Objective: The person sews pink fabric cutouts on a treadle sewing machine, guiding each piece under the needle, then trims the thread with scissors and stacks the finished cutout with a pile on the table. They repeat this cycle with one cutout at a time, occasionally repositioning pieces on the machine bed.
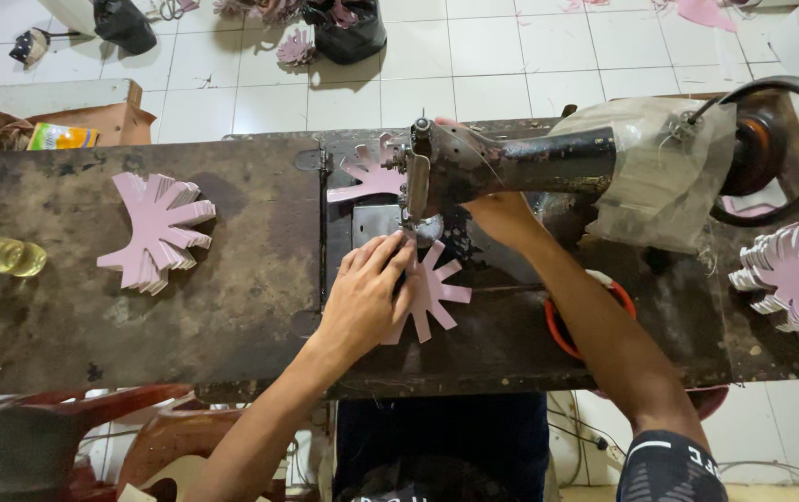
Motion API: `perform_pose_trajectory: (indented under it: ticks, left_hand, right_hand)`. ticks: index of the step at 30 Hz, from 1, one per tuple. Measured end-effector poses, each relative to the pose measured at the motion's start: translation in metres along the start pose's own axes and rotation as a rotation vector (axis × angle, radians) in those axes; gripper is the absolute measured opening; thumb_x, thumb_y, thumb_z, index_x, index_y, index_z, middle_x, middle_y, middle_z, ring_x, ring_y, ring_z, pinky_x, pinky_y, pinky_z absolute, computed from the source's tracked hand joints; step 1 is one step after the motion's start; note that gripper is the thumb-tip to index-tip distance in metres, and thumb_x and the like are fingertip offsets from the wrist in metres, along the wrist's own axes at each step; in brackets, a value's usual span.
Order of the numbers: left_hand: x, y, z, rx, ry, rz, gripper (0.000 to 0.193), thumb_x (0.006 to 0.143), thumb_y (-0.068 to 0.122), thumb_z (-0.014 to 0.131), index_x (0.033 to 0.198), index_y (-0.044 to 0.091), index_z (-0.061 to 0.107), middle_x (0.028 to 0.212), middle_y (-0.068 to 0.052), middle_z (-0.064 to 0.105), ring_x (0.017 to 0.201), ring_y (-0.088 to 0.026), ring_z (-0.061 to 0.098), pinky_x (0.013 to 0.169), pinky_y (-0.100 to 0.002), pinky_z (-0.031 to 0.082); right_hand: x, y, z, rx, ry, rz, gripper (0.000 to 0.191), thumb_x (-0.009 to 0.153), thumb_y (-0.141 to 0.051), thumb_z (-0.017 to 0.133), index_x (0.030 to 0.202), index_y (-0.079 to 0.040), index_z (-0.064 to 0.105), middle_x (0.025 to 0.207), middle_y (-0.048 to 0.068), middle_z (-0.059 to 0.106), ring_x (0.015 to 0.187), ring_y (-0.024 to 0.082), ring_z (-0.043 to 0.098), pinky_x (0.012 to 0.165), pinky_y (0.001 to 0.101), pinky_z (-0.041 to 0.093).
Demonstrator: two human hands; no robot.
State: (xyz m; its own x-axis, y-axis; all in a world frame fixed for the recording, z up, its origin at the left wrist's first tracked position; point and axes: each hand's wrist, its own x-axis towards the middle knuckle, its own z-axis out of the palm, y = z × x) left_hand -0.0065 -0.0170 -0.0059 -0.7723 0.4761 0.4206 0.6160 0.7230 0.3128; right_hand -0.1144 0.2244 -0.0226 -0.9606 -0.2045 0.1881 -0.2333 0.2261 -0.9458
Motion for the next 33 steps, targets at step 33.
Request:
perform_pose_trajectory:
  ticks: [33]
  left_hand:
    - [0.071,-0.069,0.010,0.056,0.013,-0.216,0.050,0.092,0.024,0.073,0.126,-0.009,0.056,0.122,-0.026,0.059,0.115,-0.041,0.059,0.099,-0.049,0.046]
  right_hand:
    - [-0.165,-0.100,-0.070,-0.833,-0.076,0.290,0.068,0.085,-0.031,0.074,0.147,-0.014,0.049,0.110,0.016,0.067,0.099,0.036,0.067,0.085,0.0455,0.053]
